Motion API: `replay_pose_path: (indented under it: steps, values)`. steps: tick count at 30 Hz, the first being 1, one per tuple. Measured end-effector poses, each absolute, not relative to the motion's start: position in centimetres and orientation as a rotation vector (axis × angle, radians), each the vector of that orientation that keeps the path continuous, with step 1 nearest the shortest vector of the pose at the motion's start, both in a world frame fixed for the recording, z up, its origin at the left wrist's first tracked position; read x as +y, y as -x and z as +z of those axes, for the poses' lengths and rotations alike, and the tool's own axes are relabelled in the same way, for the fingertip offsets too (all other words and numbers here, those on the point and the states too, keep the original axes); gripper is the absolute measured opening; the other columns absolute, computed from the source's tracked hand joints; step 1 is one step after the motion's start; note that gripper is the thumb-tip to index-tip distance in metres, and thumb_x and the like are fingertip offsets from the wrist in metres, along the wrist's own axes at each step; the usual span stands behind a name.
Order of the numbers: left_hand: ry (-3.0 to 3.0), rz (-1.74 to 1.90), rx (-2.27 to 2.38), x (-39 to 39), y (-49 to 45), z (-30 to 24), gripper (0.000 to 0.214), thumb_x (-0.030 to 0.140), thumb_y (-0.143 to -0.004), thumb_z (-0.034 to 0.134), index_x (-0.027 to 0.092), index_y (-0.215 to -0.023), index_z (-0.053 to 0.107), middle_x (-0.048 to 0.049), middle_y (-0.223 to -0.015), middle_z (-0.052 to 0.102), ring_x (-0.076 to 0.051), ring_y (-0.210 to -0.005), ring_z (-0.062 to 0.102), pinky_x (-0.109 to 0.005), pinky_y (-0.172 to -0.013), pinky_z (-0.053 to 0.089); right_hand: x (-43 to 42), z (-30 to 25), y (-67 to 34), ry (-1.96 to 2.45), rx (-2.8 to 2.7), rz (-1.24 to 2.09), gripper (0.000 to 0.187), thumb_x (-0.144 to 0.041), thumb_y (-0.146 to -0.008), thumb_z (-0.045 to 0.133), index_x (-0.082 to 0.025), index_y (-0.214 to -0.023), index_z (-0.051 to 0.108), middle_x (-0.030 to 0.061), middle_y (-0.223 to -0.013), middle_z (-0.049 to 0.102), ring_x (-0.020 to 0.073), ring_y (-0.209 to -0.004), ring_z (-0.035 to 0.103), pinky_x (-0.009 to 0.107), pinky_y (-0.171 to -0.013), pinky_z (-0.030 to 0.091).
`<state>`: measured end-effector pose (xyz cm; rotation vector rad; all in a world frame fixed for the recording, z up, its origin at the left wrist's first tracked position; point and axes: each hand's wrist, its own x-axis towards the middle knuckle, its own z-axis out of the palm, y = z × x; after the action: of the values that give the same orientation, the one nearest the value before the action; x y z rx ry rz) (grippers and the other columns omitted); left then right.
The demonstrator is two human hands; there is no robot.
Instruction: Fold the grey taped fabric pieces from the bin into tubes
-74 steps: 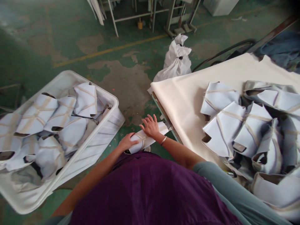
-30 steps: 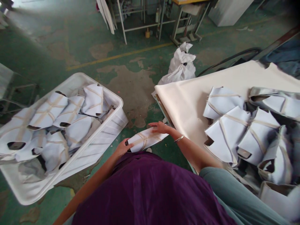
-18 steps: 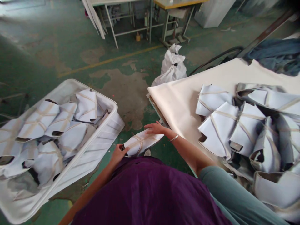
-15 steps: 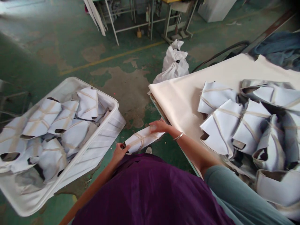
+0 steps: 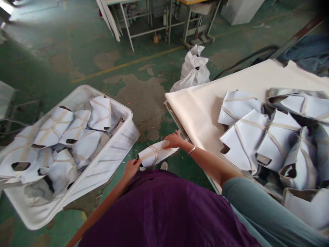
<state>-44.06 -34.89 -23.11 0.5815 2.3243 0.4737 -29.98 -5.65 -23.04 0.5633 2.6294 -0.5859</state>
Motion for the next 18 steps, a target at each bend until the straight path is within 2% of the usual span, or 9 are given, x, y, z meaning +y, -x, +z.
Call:
replay_pose_path:
  steps: [3,5,8,12,16,18]
  values:
    - [-0.58,0.579,2.316,-34.7,43.9,-23.4,0.047,0.058,-0.081,0.044,0.016,-0.066,0.06,-0.0066,-0.068,0.063,-0.021,-0.069,0.06,-0.031,-0.067,0.042,-5.2,-22.9,30.1,-0.485,2.624,-0.657,0.064,-0.072,-0.071,0.061,-0.028,-0.118,0.065,0.0105,-0.119,0.066,0.0322,-0.12,0.053,0.057,-0.112,0.015]
    - [-0.568,0.684,2.273,-34.4,43.9,-23.6,0.042,0.053,-0.08,0.047,0.014,-0.075,0.063,-0.009,-0.078,0.068,-0.022,-0.076,0.062,-0.031,-0.072,0.044,-4.2,-22.8,30.0,-0.468,2.606,-0.797,0.051,-0.066,-0.083,0.052,-0.032,-0.119,0.064,0.0065,-0.122,0.066,0.0289,-0.12,0.054,0.055,-0.111,0.019]
    - [-0.537,0.82,2.194,-34.1,43.9,-23.9,0.041,0.049,-0.078,0.05,0.012,-0.085,0.066,-0.0104,-0.087,0.071,-0.023,-0.081,0.063,-0.031,-0.074,0.046,-3.3,-22.9,29.0,-0.77,2.699,-0.887,0.043,-0.055,-0.093,0.04,-0.031,-0.121,0.063,0.0045,-0.127,0.063,0.0259,-0.121,0.053,0.049,-0.109,0.027]
    - [-0.465,0.94,2.198,-34.4,44.2,-23.9,0.042,0.045,-0.073,0.058,0.011,-0.098,0.068,-0.0111,-0.096,0.071,-0.025,-0.088,0.064,-0.033,-0.08,0.048,-5.7,-23.6,26.9,-1.246,2.873,-0.627,0.04,-0.041,-0.09,0.052,-0.021,-0.122,0.062,0.0106,-0.135,0.055,0.0263,-0.125,0.046,0.041,-0.107,0.031]
    - [-0.506,1.047,2.099,-34.8,45.2,-24.2,0.046,0.041,-0.072,0.06,0.011,-0.106,0.068,-0.0109,-0.097,0.072,-0.023,-0.086,0.065,-0.031,-0.08,0.049,-10.6,-24.2,26.1,-1.667,2.873,-0.434,0.043,-0.039,-0.088,0.051,-0.02,-0.127,0.058,0.0148,-0.13,0.055,0.0295,-0.12,0.047,0.043,-0.1,0.036]
    - [-0.542,1.083,2.012,-35.1,45.8,-24.2,0.041,0.039,-0.073,0.058,0.012,-0.102,0.069,-0.0092,-0.094,0.072,-0.022,-0.084,0.065,-0.029,-0.077,0.049,-12.0,-24.2,26.5,-1.875,2.789,-0.469,0.047,-0.039,-0.087,0.052,-0.017,-0.129,0.055,0.0169,-0.123,0.058,0.0296,-0.113,0.051,0.044,-0.097,0.038]
